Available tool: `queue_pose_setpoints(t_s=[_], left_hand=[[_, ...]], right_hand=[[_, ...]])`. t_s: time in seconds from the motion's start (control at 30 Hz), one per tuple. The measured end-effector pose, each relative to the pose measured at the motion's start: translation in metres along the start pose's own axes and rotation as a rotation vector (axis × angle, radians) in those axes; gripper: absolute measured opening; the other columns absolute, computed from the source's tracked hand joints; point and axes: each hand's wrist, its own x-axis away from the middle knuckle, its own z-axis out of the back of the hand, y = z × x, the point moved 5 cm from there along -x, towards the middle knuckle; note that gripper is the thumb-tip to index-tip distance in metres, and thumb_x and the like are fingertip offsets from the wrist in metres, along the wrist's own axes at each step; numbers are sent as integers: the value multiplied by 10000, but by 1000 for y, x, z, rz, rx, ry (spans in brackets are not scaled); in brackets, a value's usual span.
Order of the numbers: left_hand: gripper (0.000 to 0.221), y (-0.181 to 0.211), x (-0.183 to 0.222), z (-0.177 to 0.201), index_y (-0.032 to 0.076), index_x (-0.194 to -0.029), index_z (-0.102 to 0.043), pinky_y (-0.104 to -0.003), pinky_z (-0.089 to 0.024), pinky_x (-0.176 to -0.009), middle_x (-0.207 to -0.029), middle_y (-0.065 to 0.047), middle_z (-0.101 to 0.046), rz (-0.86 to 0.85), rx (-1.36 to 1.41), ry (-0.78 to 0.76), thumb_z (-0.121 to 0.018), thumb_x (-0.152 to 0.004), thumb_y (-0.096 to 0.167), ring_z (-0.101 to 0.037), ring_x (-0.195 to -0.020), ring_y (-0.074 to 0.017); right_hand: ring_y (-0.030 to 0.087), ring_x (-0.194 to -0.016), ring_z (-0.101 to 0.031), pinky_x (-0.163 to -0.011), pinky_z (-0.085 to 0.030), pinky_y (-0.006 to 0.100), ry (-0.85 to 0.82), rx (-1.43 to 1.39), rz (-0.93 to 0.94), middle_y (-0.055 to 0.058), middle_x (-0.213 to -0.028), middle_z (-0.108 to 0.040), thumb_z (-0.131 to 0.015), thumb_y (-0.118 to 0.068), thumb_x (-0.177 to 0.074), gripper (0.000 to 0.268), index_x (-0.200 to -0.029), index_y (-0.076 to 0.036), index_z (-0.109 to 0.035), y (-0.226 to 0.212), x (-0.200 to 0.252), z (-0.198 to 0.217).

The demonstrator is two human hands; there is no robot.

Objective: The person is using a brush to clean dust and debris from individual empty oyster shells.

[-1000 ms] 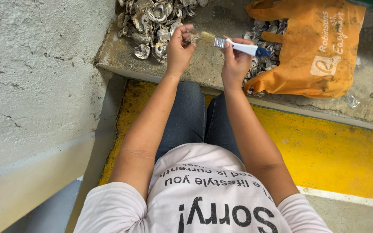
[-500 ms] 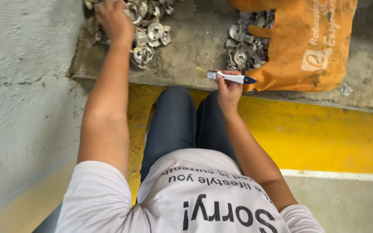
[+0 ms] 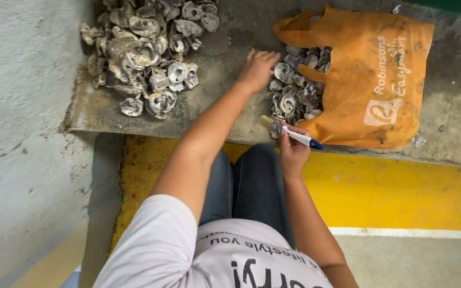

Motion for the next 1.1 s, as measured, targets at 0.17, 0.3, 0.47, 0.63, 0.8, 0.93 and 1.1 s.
queue_pose_setpoints(t_s=[0.17,0.3,0.47,0.63,0.8,0.93,1.1], left_hand=[[520,40,-2,-24,154,-1286,-661,-520,-156,-1185,-1551,-102,-450,-343,-294,-57,-609,-808,-43,-338,-1428,-285],[149,19,14,-29,53,-1186,-661,-497,-400,-1162,-1395,-142,-613,-385,-265,-119,-679,-1039,75,-476,-1382,-317],[209,13,23,33,107,-1119,-619,-422,-553,-900,-1057,-52,-705,148,146,102,-718,-937,132,-691,-1053,-268],[679,27,77,112,250,-1527,-321,-372,-601,-666,-980,-78,-670,541,917,178,-545,-923,37,-757,-778,-250],[451,16,124,123,122,-1493,-467,-431,-606,-866,-1222,-144,-626,360,1895,235,-423,-1045,99,-720,-1046,-291],[394,27,162,138,93,-1466,-493,-439,-603,-912,-1276,-197,-623,338,1966,267,-366,-1113,210,-675,-1085,-278],[269,28,178,178,125,-1355,-524,-461,-581,-943,-1255,-147,-646,370,1878,443,-478,-1101,200,-696,-1150,-299]], right_hand=[[106,-1000,-665,-875,-536,222,9,126,47,204,-1215,-722,-647,-7,-1030,179,-1148,-1,-513,-4,-14,10],[110,-967,-648,-851,-532,226,16,81,46,208,-1230,-723,-655,-13,-1032,195,-1147,-4,-497,4,-19,16],[175,-1104,-692,-963,-558,266,40,75,160,204,-1195,-708,-661,-7,-1040,200,-1156,6,-498,-22,-26,11],[177,-989,-708,-883,-599,289,75,-64,140,195,-1161,-723,-670,-11,-1023,207,-1147,1,-504,-40,-32,-3],[188,-1082,-679,-959,-565,296,-4,-36,392,187,-1252,-707,-661,30,-1052,165,-1202,12,-595,-91,-11,-51],[205,-1173,-659,-1052,-536,311,-82,-83,543,159,-1282,-687,-664,34,-1053,181,-1213,7,-585,-142,24,-105],[181,-1060,-746,-861,-606,279,-209,275,620,133,-1167,-736,-727,14,-982,134,-1098,0,-662,-160,39,-138]])
